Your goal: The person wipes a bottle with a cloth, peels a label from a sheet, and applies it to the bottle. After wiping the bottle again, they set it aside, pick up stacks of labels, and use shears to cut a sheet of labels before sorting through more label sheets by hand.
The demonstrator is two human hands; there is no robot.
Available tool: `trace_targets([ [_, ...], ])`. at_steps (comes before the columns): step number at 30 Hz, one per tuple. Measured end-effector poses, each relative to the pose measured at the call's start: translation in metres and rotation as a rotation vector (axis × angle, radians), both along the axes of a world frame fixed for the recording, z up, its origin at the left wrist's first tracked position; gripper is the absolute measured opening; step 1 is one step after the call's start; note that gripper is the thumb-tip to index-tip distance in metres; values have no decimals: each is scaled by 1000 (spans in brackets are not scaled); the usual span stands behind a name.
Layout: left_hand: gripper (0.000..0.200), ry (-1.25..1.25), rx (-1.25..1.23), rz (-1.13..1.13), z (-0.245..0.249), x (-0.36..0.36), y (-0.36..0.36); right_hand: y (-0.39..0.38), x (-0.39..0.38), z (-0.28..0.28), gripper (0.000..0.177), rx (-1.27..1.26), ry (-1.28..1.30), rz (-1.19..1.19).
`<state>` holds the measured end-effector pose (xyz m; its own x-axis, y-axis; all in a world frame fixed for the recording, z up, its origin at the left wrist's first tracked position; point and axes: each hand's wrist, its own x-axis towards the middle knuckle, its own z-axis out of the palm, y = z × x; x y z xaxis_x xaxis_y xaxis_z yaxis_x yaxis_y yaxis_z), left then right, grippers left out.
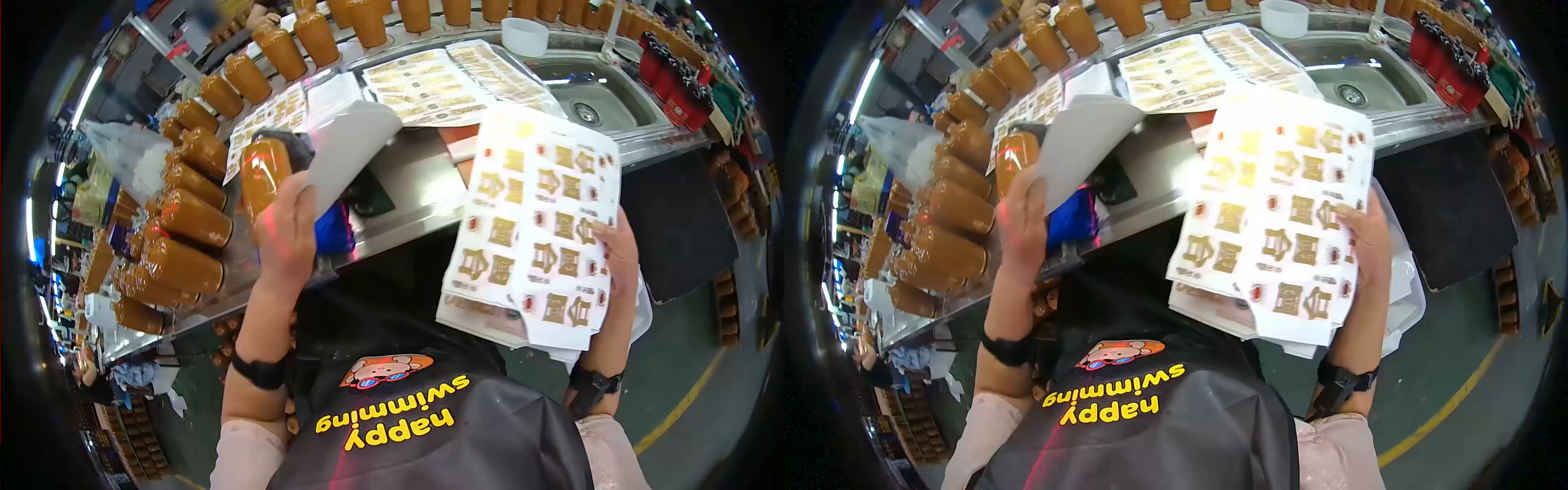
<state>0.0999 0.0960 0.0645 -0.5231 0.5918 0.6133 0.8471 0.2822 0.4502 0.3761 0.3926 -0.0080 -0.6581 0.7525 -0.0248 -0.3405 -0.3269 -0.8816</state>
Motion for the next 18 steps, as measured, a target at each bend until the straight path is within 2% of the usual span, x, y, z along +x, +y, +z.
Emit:
trace_targets([
  [1,20,-21,6,9,16,12,1,-2,-5,0,57,-16,-15,2],
  [4,20,334,42,-48,42,36,7,-10,-21,2,58,-81,34,5],
  [7,23,559,-43,-359,44,62,31,-18,-31,5,56,-101,26,39],
  [9,28,546,-220,-555,27,71,52,-23,-34,9,54,-74,-26,-17],
  [10,29,548,-297,-609,18,73,58,-23,-34,4,55,-178,133,5],
  [11,29,551,-376,-666,9,77,62,-21,-30,3,55,-186,152,-3],
  [14,29,519,-404,-690,0,87,67,-20,-20,-2,56,-238,269,-30],
  [16,29,524,-408,-709,-1,89,71,-17,-12,-9,55,-210,253,-48],
  [18,35,511,-407,-736,-1,90,75,-14,-8,-13,56,-229,303,-68],
])
